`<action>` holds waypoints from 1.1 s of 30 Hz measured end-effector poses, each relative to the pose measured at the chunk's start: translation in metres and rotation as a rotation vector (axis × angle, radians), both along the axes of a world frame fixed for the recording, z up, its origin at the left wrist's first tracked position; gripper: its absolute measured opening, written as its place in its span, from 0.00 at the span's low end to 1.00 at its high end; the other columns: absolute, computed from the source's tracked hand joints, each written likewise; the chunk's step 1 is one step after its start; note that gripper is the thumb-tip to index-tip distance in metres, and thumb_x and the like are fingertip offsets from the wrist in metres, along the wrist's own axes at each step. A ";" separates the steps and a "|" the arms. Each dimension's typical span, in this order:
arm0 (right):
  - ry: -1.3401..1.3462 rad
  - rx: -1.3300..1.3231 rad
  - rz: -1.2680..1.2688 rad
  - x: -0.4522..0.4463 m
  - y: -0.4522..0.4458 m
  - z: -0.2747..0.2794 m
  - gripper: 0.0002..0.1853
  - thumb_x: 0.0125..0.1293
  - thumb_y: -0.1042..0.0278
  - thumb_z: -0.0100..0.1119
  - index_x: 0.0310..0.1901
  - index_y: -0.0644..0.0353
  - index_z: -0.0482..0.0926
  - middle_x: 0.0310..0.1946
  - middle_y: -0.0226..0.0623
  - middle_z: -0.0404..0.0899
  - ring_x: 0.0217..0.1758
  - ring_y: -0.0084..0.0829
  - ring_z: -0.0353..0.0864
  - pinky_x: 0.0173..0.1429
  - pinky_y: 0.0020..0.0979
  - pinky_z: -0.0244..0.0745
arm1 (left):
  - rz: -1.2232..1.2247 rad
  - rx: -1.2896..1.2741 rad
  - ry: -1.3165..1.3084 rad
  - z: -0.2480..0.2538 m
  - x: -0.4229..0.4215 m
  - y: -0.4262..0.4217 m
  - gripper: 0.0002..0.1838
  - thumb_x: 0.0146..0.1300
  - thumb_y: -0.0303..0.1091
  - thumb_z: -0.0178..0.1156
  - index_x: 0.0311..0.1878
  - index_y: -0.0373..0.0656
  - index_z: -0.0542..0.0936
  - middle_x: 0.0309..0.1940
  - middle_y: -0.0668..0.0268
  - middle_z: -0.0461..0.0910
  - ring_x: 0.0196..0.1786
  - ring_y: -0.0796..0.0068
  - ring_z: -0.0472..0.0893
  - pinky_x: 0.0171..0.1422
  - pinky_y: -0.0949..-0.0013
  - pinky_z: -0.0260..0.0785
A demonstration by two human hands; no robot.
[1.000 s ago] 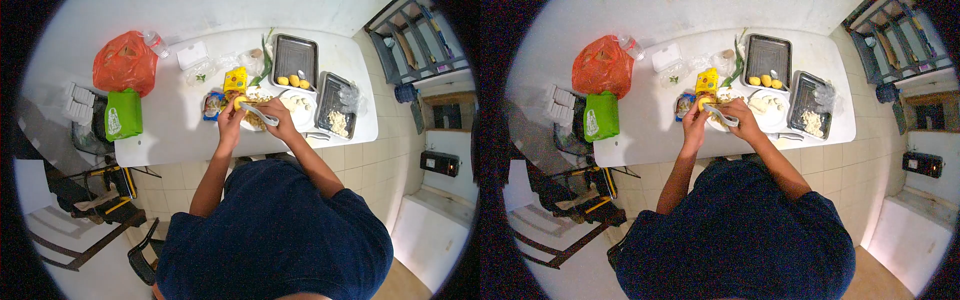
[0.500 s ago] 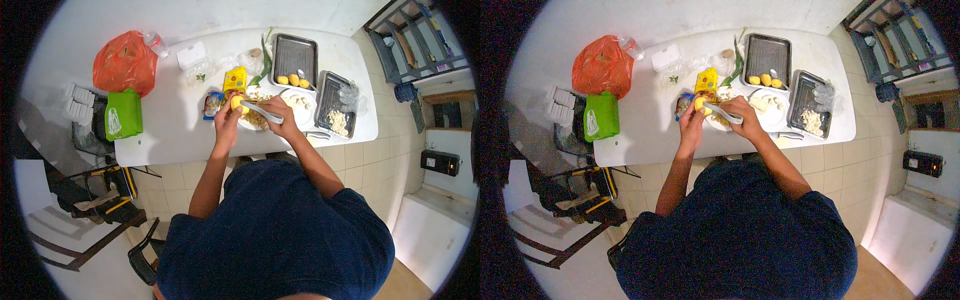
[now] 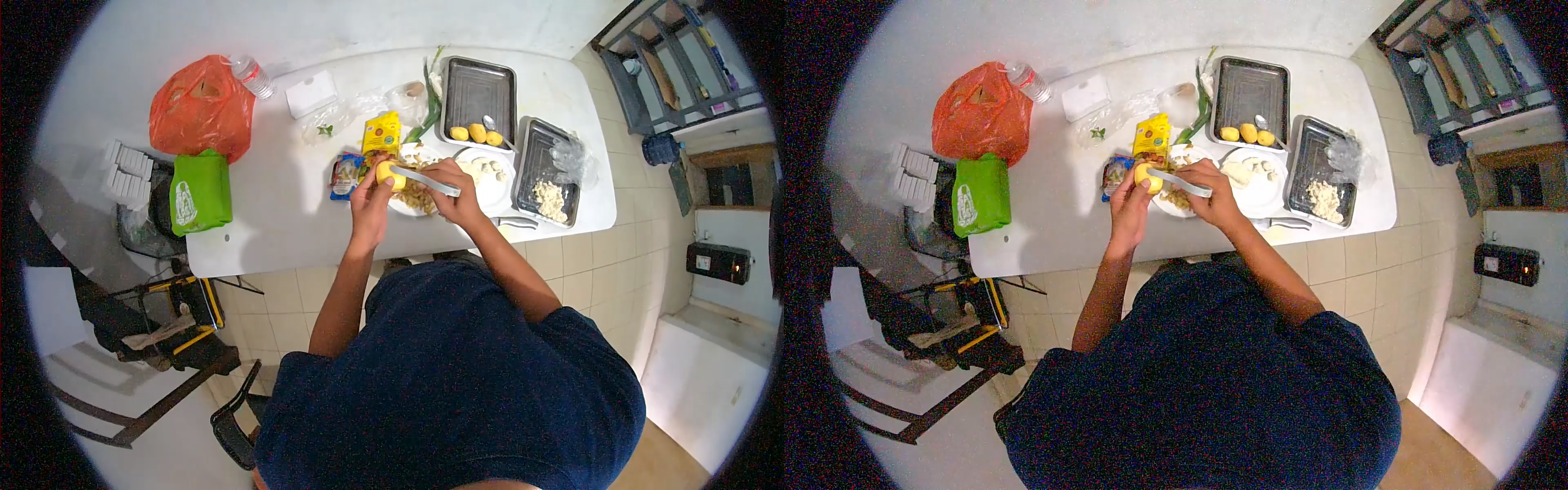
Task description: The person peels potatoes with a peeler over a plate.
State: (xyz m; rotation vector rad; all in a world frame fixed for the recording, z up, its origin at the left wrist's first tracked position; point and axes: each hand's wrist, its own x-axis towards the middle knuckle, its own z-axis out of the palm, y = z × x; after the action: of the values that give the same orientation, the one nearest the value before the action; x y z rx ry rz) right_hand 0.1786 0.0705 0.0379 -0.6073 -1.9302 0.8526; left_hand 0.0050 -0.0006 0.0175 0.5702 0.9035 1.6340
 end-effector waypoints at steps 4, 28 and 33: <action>0.003 -0.046 -0.030 -0.005 0.001 -0.001 0.07 0.56 0.78 0.63 0.37 0.66 0.83 0.37 0.44 0.84 0.39 0.40 0.79 0.48 0.35 0.72 | -0.012 -0.027 0.061 0.000 -0.005 0.004 0.26 0.67 0.24 0.58 0.68 0.34 0.68 0.59 0.63 0.75 0.57 0.78 0.75 0.63 0.72 0.67; 0.117 -0.480 -0.154 -0.018 0.026 -0.027 0.10 0.64 0.66 0.66 0.36 0.66 0.81 0.32 0.35 0.82 0.33 0.20 0.75 0.38 0.26 0.71 | -0.047 -0.069 0.046 -0.014 0.008 0.014 0.29 0.67 0.26 0.58 0.70 0.35 0.65 0.60 0.62 0.74 0.58 0.77 0.74 0.65 0.73 0.65; 0.179 -0.623 -0.191 -0.017 0.029 -0.040 0.13 0.66 0.61 0.65 0.38 0.64 0.83 0.29 0.31 0.82 0.31 0.17 0.74 0.34 0.23 0.69 | -0.020 -0.162 -0.095 -0.010 -0.003 0.014 0.22 0.69 0.25 0.53 0.66 0.41 0.67 0.59 0.59 0.73 0.61 0.66 0.75 0.61 0.57 0.73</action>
State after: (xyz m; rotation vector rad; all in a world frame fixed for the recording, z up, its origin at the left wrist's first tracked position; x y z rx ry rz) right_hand 0.1613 0.0995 -0.0023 -1.0220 -1.4055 1.3422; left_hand 0.0025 0.0132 0.0071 0.3859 0.9467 1.5399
